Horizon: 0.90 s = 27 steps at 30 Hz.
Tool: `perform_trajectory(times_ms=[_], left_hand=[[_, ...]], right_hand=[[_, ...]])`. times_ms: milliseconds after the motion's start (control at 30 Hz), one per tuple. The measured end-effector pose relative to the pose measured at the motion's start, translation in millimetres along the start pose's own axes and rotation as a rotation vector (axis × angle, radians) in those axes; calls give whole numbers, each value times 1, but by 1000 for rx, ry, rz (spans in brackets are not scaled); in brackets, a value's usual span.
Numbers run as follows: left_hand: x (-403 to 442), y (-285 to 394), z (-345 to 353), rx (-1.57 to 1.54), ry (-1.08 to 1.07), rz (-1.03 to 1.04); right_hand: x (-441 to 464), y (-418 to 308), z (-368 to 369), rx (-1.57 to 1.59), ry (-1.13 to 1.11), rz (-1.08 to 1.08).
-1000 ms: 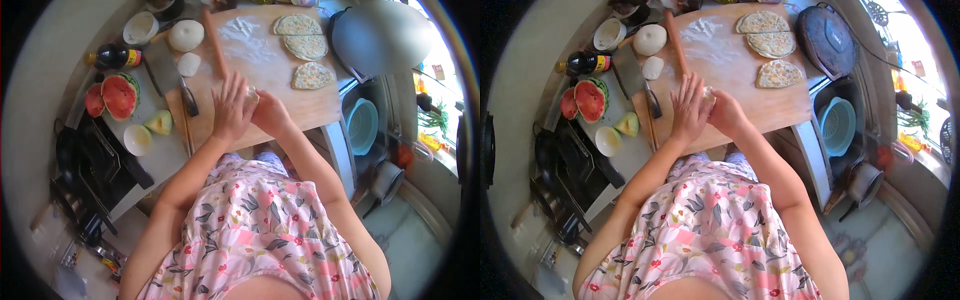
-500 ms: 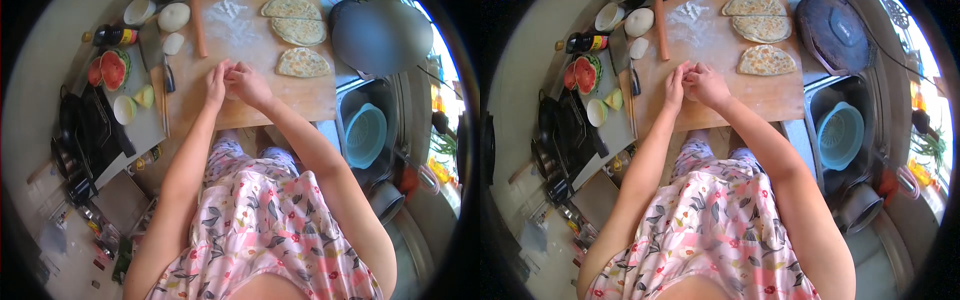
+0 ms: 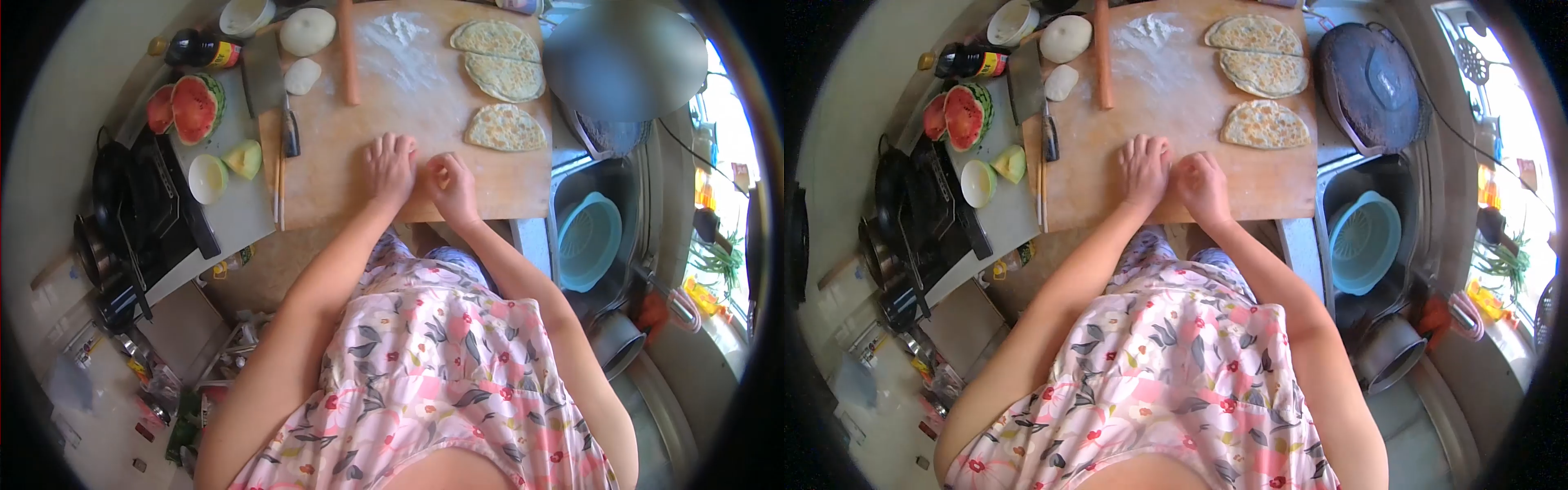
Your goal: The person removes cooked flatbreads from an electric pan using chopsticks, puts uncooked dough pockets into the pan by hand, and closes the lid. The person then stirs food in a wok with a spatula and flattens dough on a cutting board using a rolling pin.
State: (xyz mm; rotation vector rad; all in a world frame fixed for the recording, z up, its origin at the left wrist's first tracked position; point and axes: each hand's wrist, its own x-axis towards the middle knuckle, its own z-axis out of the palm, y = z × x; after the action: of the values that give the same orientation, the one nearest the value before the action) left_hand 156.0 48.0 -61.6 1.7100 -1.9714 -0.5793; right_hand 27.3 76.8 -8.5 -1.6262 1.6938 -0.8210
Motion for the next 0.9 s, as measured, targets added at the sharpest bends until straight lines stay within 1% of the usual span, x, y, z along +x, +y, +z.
perform_trajectory(times_ms=[33, 133, 233, 333, 433, 533, 633, 733, 767, 867, 900], left_hand=[[10, 3, 5, 43, 30, -34], [41, 2, 10, 4, 75, -18], [67, 3, 6, -9, 26, 39], [83, -2, 9, -21, 109, 145], [88, -19, 21, -381, 163, 213], [72, -22, 26, -933, 166, -110], [40, -20, 21, -1334, 97, -407], [33, -16, 0, -1494, 14, -652], [37, -22, 6, -1569, 29, -670], [54, -26, -6, -1550, -113, -704], [52, -27, 2, -1477, -111, -629]], right_hand=[[2, 4, 3, 19, 0, 37], [6, 12, 6, 38, -4, 31], [14, 11, 3, -26, 12, 122], [21, 10, 0, -76, -24, 200], [30, 13, 8, -50, -31, 227], [44, -2, 17, -92, -82, 309], [52, 2, 25, -324, -115, 135], [55, -10, 31, -230, -108, 48], [53, -14, 28, -274, -177, -37], [33, -9, 19, -378, -262, -550], [25, -5, 17, -360, -323, -618]])
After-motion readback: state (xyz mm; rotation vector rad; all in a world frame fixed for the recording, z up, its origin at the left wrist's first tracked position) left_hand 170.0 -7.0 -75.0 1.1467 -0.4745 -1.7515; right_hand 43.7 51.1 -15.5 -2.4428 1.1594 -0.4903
